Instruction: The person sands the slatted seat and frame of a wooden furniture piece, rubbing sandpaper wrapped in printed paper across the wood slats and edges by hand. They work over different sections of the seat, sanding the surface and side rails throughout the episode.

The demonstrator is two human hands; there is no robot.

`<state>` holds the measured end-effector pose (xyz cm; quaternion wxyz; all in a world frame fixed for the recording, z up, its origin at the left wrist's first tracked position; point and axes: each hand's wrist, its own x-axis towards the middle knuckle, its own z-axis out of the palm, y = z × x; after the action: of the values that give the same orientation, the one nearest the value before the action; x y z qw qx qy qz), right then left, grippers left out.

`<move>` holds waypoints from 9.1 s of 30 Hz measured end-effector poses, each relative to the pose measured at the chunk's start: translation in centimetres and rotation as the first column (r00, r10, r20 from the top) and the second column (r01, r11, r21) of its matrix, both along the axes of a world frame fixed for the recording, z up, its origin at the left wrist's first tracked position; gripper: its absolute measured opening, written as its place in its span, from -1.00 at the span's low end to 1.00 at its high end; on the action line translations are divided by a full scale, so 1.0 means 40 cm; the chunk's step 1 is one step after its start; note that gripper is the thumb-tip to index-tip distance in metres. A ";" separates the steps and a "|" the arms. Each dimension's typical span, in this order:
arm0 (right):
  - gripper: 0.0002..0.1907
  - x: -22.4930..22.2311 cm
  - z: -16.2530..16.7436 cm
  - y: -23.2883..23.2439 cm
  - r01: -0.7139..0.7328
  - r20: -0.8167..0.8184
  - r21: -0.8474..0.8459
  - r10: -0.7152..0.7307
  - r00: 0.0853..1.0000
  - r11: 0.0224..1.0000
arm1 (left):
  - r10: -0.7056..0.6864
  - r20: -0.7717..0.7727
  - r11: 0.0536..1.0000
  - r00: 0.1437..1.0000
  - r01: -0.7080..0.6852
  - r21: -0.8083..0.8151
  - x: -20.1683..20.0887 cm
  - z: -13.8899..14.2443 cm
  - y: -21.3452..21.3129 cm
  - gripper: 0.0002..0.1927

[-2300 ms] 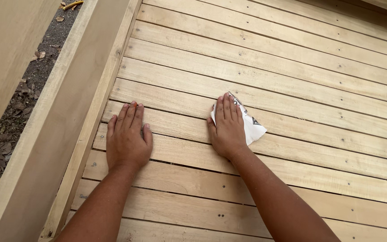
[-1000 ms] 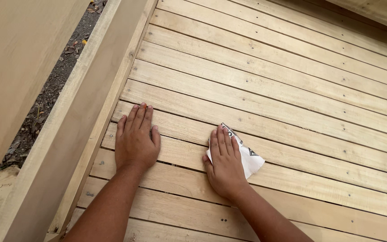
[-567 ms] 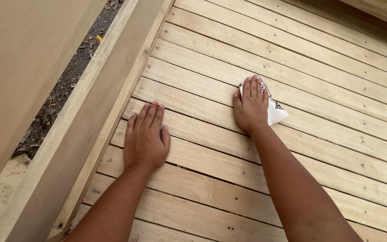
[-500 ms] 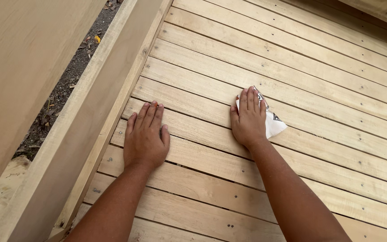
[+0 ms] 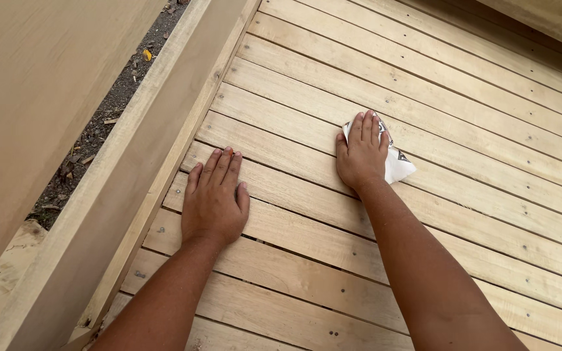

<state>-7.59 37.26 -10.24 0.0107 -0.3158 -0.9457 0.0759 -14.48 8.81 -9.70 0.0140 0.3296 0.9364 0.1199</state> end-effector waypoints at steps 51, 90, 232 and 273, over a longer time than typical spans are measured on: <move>-0.27 0.103 -0.002 -0.275 -0.387 0.020 0.027 0.386 0.922 0.922 | -0.010 0.023 1.000 1.000 0.009 0.023 0.001 0.020 0.005 -0.39; -0.31 0.111 0.015 -0.343 -0.411 -0.016 -0.010 0.411 0.912 0.912 | -0.002 0.032 1.000 0.999 0.002 0.011 -0.004 0.009 0.006 -0.39; -0.20 0.520 -0.020 -0.214 0.285 0.069 0.022 -0.286 0.956 0.958 | -0.202 -0.047 0.978 0.978 0.200 -0.055 0.126 0.038 -0.051 -0.49; -0.44 0.544 -0.034 -0.170 0.258 -0.384 -0.361 -0.395 0.834 0.896 | -0.677 0.178 0.721 0.714 0.692 -0.034 0.428 0.024 0.150 -0.46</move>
<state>14.17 30.46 -11.60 0.1939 -0.4462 -0.8264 0.2834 2.62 14.81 -8.72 0.1452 0.6414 0.7486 0.0848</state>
